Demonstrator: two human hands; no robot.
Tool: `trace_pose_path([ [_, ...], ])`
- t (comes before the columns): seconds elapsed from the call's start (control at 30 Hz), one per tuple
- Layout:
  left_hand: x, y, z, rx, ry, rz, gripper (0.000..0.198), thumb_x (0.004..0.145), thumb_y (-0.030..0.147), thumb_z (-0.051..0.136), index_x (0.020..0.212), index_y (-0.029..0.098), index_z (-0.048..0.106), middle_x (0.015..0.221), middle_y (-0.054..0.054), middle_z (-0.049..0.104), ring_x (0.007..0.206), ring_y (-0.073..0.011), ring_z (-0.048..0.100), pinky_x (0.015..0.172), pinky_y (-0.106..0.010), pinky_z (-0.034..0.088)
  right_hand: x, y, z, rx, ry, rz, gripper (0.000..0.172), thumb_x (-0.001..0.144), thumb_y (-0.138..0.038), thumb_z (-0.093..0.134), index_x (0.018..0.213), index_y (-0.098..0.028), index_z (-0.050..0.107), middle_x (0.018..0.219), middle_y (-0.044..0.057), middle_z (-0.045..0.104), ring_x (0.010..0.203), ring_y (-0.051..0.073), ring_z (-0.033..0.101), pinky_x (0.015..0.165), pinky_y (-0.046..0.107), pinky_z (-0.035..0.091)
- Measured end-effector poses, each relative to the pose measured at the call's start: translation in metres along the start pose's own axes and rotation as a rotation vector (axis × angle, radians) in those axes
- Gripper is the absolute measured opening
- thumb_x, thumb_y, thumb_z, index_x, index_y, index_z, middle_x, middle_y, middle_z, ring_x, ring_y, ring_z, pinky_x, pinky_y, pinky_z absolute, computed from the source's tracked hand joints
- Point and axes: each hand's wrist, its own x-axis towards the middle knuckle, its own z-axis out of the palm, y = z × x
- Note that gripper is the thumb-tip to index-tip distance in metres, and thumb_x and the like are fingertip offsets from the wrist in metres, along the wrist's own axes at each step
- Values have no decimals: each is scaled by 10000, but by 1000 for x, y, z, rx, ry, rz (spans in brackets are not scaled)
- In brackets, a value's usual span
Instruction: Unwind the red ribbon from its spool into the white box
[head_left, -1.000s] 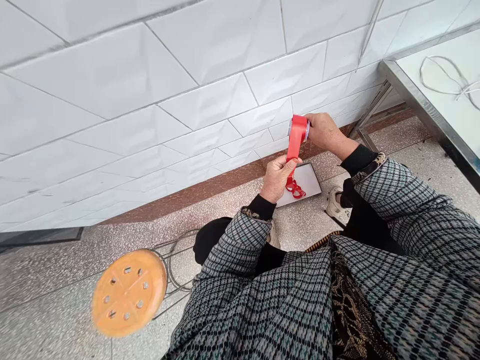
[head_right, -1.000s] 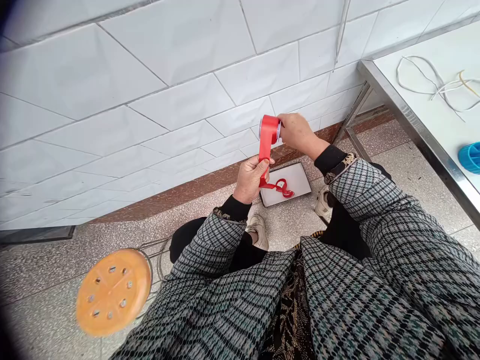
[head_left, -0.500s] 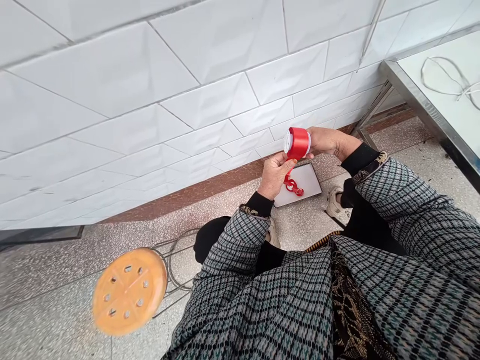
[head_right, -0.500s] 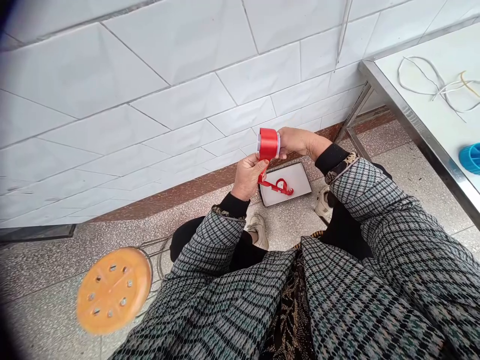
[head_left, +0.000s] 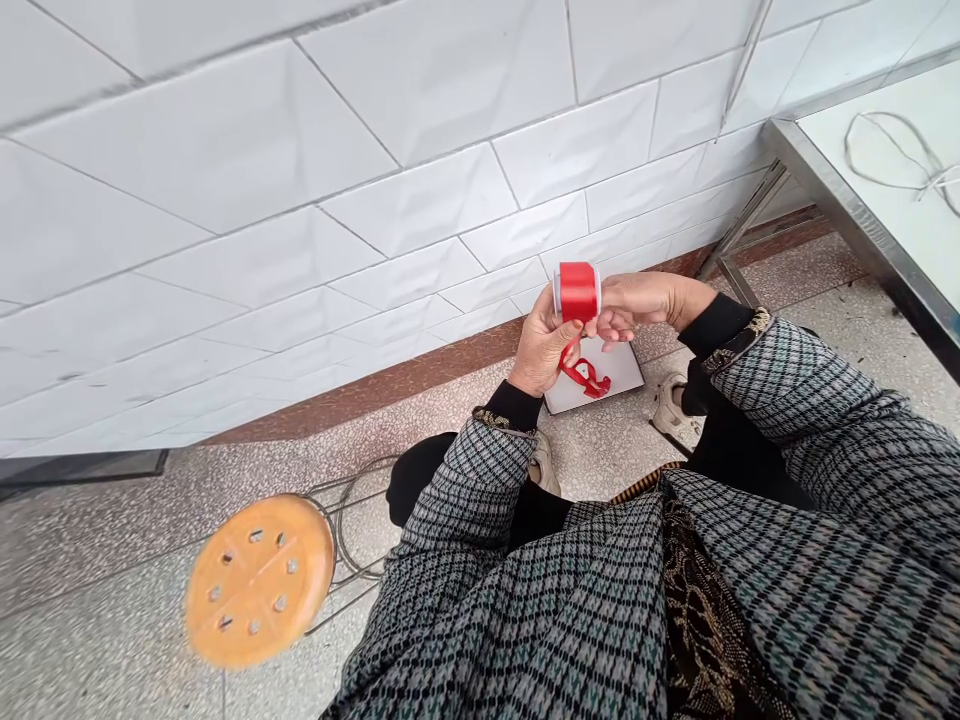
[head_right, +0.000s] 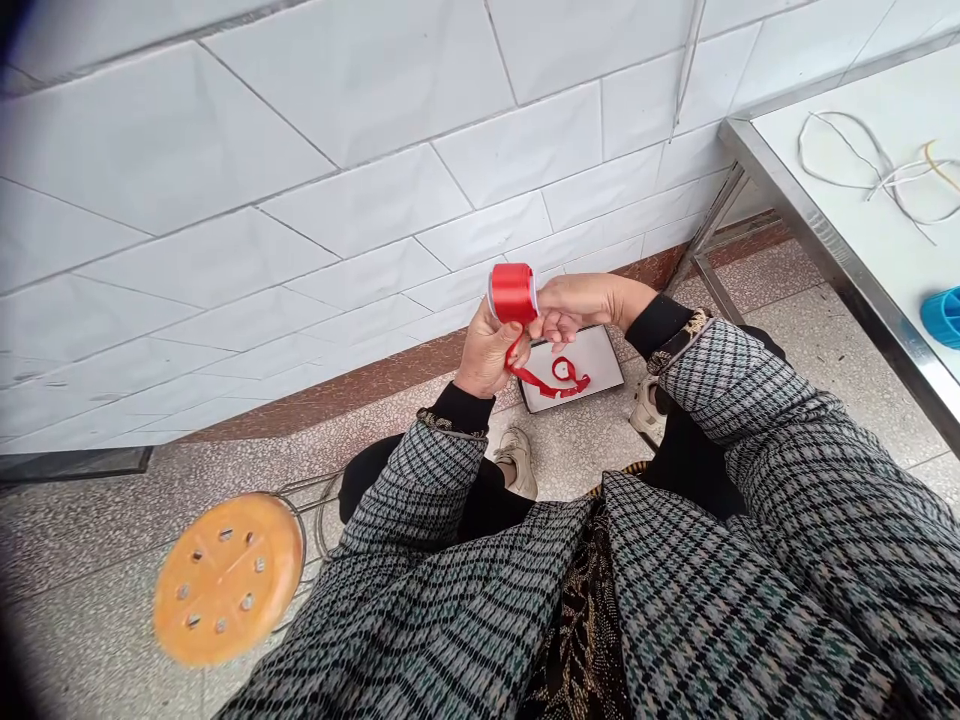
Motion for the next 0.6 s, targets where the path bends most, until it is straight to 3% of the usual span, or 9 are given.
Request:
trace_pose_path([
  [0.13,-1,-1,5,-73,19,-36,613,723,550,1029,1086,249,637,489,155,461,360,-50,307,361,-190,238,-6,-8,3,-570,588,-161,155,1027,-298,675,1015,-156,735,891,92,781,776,197,701,771,301,518],
  [0.2,-1,-2,10,-90,39,-68,572,746,533,1021,1022,243,612,490,153,447,369,-50,302,365,-191,231,-6,-8,4,-850,737,-220,180,1002,-210,636,1128,-155,753,1085,140,805,961,255,721,841,334,487],
  [0.33,-2,-5,17,-85,54,-99,534,786,534,997,1004,232,614,495,146,447,378,-51,310,370,-199,222,-3,-7,1,-1145,783,-165,265,1026,-170,530,1144,-140,766,1123,184,803,1003,309,704,857,374,447],
  [0.47,-2,-7,20,-54,31,-96,562,792,551,987,1099,214,658,491,144,458,378,-53,314,371,-203,222,0,-5,-7,-1184,870,-105,303,1054,-172,482,1119,-130,776,1056,194,809,945,326,701,845,392,437],
  [0.6,-1,-8,18,-38,31,-60,631,749,563,1010,1143,201,676,500,143,477,392,-51,323,387,-206,256,4,-3,-9,-1141,839,-84,295,1066,-210,504,1110,-128,785,1020,183,819,917,316,701,811,373,428],
])
